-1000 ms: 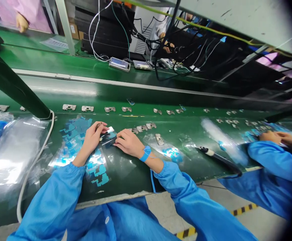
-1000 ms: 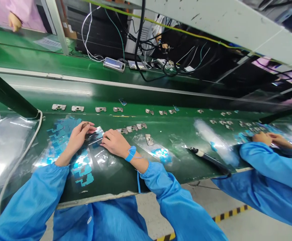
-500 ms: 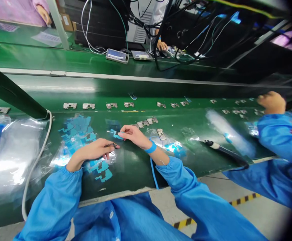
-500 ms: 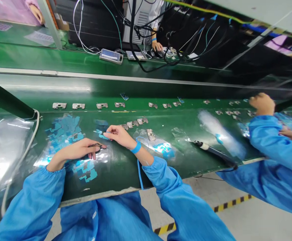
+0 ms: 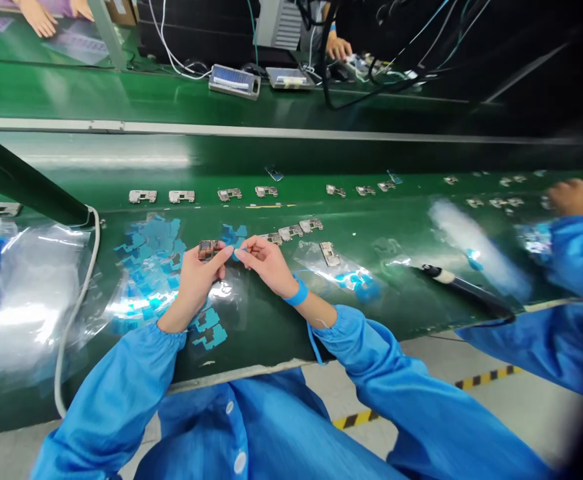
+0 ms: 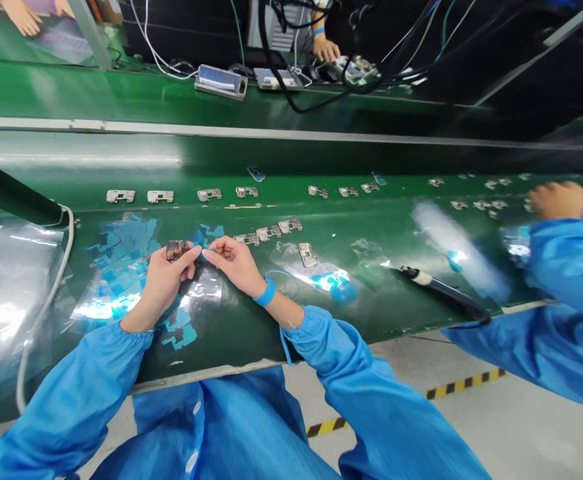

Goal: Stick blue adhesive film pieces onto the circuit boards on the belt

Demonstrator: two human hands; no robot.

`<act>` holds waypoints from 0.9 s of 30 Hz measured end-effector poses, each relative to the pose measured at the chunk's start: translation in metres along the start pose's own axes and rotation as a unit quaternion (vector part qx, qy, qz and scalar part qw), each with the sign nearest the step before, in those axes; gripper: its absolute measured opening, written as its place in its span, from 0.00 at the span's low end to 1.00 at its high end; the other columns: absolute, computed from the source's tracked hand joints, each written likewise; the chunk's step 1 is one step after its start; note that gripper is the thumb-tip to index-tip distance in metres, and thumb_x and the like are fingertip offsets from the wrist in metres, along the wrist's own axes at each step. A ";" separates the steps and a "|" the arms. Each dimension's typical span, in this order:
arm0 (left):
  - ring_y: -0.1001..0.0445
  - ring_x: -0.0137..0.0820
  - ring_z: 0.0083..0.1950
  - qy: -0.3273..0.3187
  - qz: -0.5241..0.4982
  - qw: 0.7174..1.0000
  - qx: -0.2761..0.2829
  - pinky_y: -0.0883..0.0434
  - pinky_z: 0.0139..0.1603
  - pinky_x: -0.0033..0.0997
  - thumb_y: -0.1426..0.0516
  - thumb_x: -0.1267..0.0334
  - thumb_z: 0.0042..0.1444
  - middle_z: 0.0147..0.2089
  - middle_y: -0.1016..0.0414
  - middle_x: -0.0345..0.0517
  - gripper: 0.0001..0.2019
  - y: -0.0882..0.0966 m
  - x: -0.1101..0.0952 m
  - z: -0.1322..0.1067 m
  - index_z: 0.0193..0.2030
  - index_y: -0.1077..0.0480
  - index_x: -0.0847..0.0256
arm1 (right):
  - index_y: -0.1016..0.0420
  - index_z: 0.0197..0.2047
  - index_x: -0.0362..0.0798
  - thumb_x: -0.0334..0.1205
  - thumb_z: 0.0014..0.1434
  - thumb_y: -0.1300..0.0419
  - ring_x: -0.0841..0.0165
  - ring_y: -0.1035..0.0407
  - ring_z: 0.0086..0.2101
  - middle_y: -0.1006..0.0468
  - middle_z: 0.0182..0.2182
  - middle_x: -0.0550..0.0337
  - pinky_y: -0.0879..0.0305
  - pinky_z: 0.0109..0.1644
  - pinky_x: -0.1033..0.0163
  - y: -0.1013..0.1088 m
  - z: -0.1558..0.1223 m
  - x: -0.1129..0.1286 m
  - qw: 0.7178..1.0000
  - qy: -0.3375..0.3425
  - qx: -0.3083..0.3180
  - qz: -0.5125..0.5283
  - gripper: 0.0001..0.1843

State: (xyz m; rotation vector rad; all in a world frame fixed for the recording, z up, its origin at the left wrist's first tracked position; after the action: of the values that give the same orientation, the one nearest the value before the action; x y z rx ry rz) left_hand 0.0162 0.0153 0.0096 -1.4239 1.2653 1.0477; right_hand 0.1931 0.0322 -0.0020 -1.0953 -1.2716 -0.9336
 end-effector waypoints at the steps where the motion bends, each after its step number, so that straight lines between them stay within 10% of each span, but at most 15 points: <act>1: 0.38 0.23 0.20 0.000 0.003 1.000 -0.007 0.45 0.24 0.26 0.27 0.44 0.58 0.20 0.29 0.33 0.22 0.002 0.000 0.001 0.43 0.24 0.60 | 0.21 0.41 0.52 0.63 0.64 0.25 0.69 0.33 0.31 0.24 0.32 0.63 0.35 0.39 0.58 0.003 -0.001 0.003 0.999 0.023 0.003 -0.035 0.23; 8: 0.36 0.24 0.20 -0.002 0.053 0.999 0.006 0.41 0.25 0.28 0.24 0.49 0.54 0.18 0.29 0.35 0.18 0.011 -0.010 0.004 0.37 0.20 0.61 | 0.19 0.46 0.53 0.46 0.76 0.33 0.64 0.27 0.38 0.21 0.40 0.57 0.30 0.44 0.54 0.024 -0.002 0.022 0.923 0.237 0.015 -0.303 0.07; 20: 0.28 0.22 0.21 -0.031 0.065 0.997 0.039 0.36 0.23 0.27 0.27 0.48 0.61 0.37 0.16 0.42 0.19 0.007 -0.007 0.004 0.49 0.19 0.61 | 0.23 0.41 0.53 0.45 0.77 0.37 0.60 0.27 0.39 0.20 0.37 0.55 0.30 0.46 0.51 0.028 0.000 0.025 0.886 0.267 0.044 -0.376 0.10; 23: 0.26 0.22 0.21 -0.036 0.059 0.996 0.048 0.35 0.22 0.27 0.35 0.48 0.71 0.43 0.14 0.44 0.21 0.009 -0.007 0.008 0.63 0.24 0.58 | 0.24 0.39 0.53 0.48 0.77 0.37 0.60 0.27 0.38 0.20 0.36 0.55 0.32 0.46 0.50 0.030 0.001 0.025 0.901 0.236 0.018 -0.363 0.13; 27: 0.28 0.22 0.22 -0.055 0.099 0.993 0.030 0.34 0.24 0.25 0.42 0.48 0.77 0.35 0.18 0.41 0.18 0.023 -0.007 -0.004 0.58 0.22 0.60 | 0.24 0.40 0.53 0.58 0.74 0.34 0.61 0.26 0.40 0.19 0.38 0.56 0.28 0.49 0.52 0.019 -0.003 0.016 0.968 0.112 0.050 -0.220 0.18</act>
State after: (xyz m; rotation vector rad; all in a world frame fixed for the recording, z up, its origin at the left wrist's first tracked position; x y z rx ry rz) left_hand -0.0073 0.0117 0.0154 -1.1973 1.3649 1.1945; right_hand 0.2139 0.0346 0.0119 -0.6132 -1.3802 -1.2707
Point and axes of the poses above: each hand's wrist, its own z-axis towards the middle knuckle, its own y-axis out of the back of the hand, x = y × z, the point moved 3 cm from there along z, towards the middle knuckle
